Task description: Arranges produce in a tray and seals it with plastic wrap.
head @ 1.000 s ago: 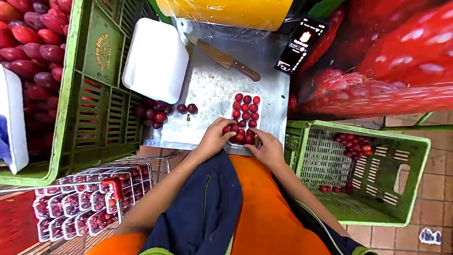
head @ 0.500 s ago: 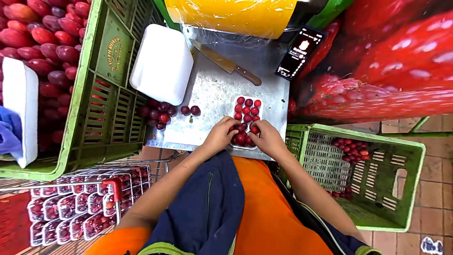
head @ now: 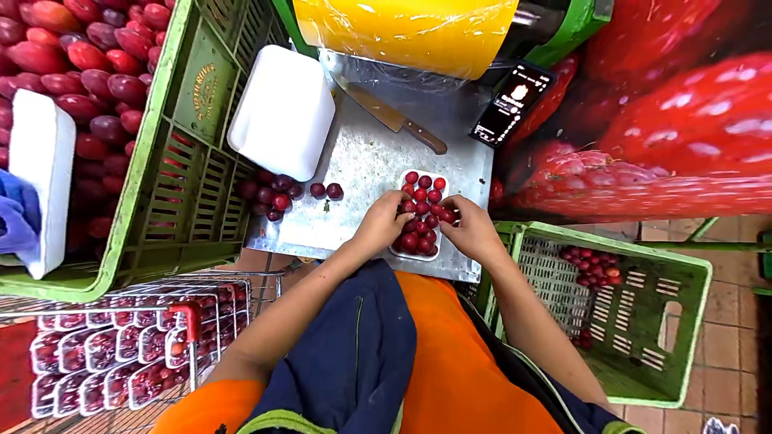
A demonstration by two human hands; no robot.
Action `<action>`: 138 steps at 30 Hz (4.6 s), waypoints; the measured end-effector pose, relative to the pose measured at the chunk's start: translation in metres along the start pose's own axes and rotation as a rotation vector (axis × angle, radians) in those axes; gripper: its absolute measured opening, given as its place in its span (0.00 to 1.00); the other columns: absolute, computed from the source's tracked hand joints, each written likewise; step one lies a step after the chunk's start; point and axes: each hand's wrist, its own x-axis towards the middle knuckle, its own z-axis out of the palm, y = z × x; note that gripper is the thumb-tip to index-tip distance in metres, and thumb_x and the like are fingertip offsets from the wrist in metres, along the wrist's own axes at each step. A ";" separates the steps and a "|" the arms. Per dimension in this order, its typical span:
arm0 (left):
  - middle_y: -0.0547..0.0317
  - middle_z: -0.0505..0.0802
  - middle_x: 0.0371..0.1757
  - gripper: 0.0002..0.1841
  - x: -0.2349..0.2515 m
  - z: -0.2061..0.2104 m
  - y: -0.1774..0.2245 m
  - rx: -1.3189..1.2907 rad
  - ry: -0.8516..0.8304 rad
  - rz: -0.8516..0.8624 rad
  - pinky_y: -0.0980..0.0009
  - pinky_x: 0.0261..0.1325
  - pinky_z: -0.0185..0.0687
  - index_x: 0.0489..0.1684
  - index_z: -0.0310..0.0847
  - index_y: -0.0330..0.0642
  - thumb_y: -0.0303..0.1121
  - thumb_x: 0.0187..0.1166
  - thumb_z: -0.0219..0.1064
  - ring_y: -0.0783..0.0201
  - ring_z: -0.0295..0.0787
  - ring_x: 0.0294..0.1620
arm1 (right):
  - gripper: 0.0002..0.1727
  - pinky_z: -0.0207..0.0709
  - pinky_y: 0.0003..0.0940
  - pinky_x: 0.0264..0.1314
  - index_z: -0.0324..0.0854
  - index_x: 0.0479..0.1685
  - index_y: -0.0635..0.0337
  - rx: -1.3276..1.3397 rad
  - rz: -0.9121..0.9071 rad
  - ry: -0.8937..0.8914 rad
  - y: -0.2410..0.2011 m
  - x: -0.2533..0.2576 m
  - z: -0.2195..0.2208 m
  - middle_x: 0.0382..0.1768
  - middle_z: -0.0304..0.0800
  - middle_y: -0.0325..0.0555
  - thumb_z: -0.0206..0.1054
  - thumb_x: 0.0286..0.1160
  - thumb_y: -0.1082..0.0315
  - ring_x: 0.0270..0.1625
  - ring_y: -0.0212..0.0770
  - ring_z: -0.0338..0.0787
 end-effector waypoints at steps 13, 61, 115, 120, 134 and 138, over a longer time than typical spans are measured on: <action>0.49 0.84 0.68 0.17 -0.007 -0.006 -0.011 -0.190 0.109 -0.043 0.61 0.62 0.89 0.70 0.81 0.45 0.33 0.85 0.67 0.60 0.90 0.57 | 0.14 0.83 0.55 0.59 0.91 0.46 0.57 -0.080 -0.036 -0.118 -0.001 0.016 0.023 0.47 0.88 0.51 0.80 0.68 0.59 0.53 0.51 0.88; 0.53 0.91 0.56 0.14 -0.082 0.018 -0.006 -0.026 0.068 0.157 0.74 0.55 0.87 0.57 0.84 0.32 0.32 0.82 0.63 0.70 0.89 0.48 | 0.64 0.65 0.86 0.69 0.61 0.90 0.49 -0.081 1.214 -0.110 0.481 -0.295 -0.024 0.86 0.53 0.79 0.92 0.42 0.47 0.78 0.86 0.67; 0.51 0.86 0.70 0.18 0.027 -0.003 -0.012 -0.144 0.035 0.016 0.53 0.64 0.88 0.69 0.82 0.44 0.29 0.83 0.62 0.57 0.89 0.61 | 0.32 0.84 0.67 0.49 0.77 0.75 0.49 -0.313 0.211 -0.121 -0.042 0.050 0.012 0.63 0.84 0.62 0.67 0.76 0.42 0.52 0.63 0.91; 0.52 0.86 0.70 0.17 0.027 -0.004 -0.021 -0.138 0.031 0.025 0.53 0.65 0.87 0.69 0.83 0.46 0.30 0.84 0.61 0.57 0.89 0.62 | 0.31 0.85 0.60 0.52 0.77 0.76 0.47 -0.091 0.191 -0.150 -0.025 0.042 0.002 0.51 0.89 0.53 0.67 0.79 0.42 0.48 0.53 0.91; 0.50 0.83 0.74 0.21 0.033 -0.004 -0.023 -0.144 0.095 0.042 0.52 0.68 0.85 0.74 0.79 0.45 0.27 0.82 0.61 0.55 0.87 0.64 | 0.20 0.83 0.55 0.64 0.84 0.63 0.57 -0.173 -0.063 0.037 -0.032 0.077 0.009 0.57 0.89 0.54 0.73 0.77 0.59 0.58 0.53 0.89; 0.52 0.85 0.73 0.19 0.037 -0.001 -0.019 -0.086 0.081 0.080 0.50 0.70 0.83 0.71 0.82 0.45 0.28 0.82 0.62 0.54 0.86 0.68 | 0.20 0.84 0.50 0.61 0.85 0.63 0.54 -0.105 -0.055 0.097 -0.022 0.051 -0.003 0.62 0.87 0.50 0.70 0.80 0.52 0.58 0.49 0.88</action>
